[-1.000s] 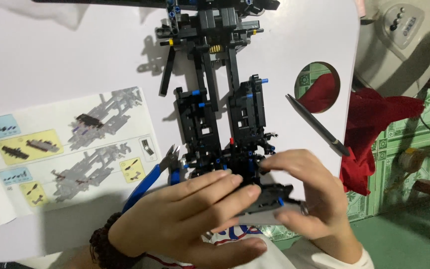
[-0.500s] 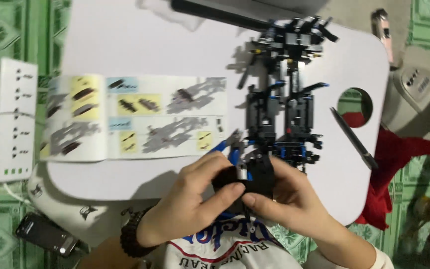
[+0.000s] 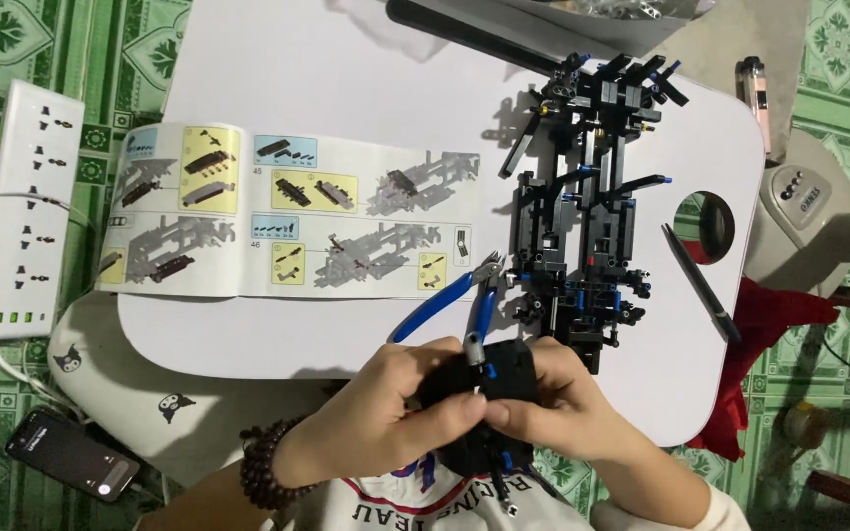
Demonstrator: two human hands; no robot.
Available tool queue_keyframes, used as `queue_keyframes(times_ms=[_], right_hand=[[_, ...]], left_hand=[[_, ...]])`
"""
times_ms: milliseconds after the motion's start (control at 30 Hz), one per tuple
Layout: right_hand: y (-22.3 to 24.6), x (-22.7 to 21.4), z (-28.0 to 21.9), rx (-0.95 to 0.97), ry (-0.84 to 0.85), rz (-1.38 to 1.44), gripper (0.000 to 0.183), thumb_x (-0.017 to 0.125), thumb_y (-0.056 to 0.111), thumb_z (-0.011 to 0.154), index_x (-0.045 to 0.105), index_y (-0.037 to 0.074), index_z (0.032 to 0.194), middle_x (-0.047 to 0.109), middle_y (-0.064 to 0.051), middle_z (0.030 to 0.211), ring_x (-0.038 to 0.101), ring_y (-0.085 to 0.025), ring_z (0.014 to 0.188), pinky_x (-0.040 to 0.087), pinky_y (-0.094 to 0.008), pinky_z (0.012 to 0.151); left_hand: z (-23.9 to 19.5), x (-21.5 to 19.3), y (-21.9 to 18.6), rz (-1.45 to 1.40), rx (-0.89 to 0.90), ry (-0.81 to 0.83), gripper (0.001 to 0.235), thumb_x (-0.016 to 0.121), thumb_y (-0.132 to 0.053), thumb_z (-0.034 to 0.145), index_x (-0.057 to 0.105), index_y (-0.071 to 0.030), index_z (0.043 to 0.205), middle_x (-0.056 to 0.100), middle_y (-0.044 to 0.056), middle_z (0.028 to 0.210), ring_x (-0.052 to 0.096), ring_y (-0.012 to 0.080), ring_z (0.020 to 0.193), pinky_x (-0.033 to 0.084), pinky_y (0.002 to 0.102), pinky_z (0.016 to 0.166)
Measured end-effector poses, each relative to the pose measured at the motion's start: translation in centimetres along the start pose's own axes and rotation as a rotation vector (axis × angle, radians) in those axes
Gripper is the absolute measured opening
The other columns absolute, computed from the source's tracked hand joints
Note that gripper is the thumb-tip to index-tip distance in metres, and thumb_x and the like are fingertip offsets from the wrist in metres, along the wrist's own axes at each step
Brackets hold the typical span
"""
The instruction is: The person assembles a black Technic-style model on a white table, following an instruction booklet. They repeatedly attach and detach a curved black piece to the lower section of the model, aligning it with blue axles and pins, then reattach it to continue building.
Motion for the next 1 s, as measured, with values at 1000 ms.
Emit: queue_keyframes(times_ms=[1000], right_hand=[[-2.9, -2.7, -2.9, 0.068, -0.221, 0.094, 0.010, 0.064, 0.004, 0.078, 0.061, 0.000, 0.086, 0.059, -0.002, 0.071, 0.049, -0.008, 0.056, 0.041, -0.020, 0.052]], left_hand=[[0.2, 2.1, 4.0, -0.169, -0.237, 0.117, 0.021, 0.063, -0.020, 0.084, 0.062, -0.001, 0.078, 0.056, -0.002, 0.058, 0.042, 0.0064, 0.040, 0.031, 0.019, 0.037]])
Point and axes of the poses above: each hand's wrist, its own z-axis towards the middle knuckle, its own x-axis out of the palm, y = z × x, the point moved 7 cm from there along z, towards the middle knuckle
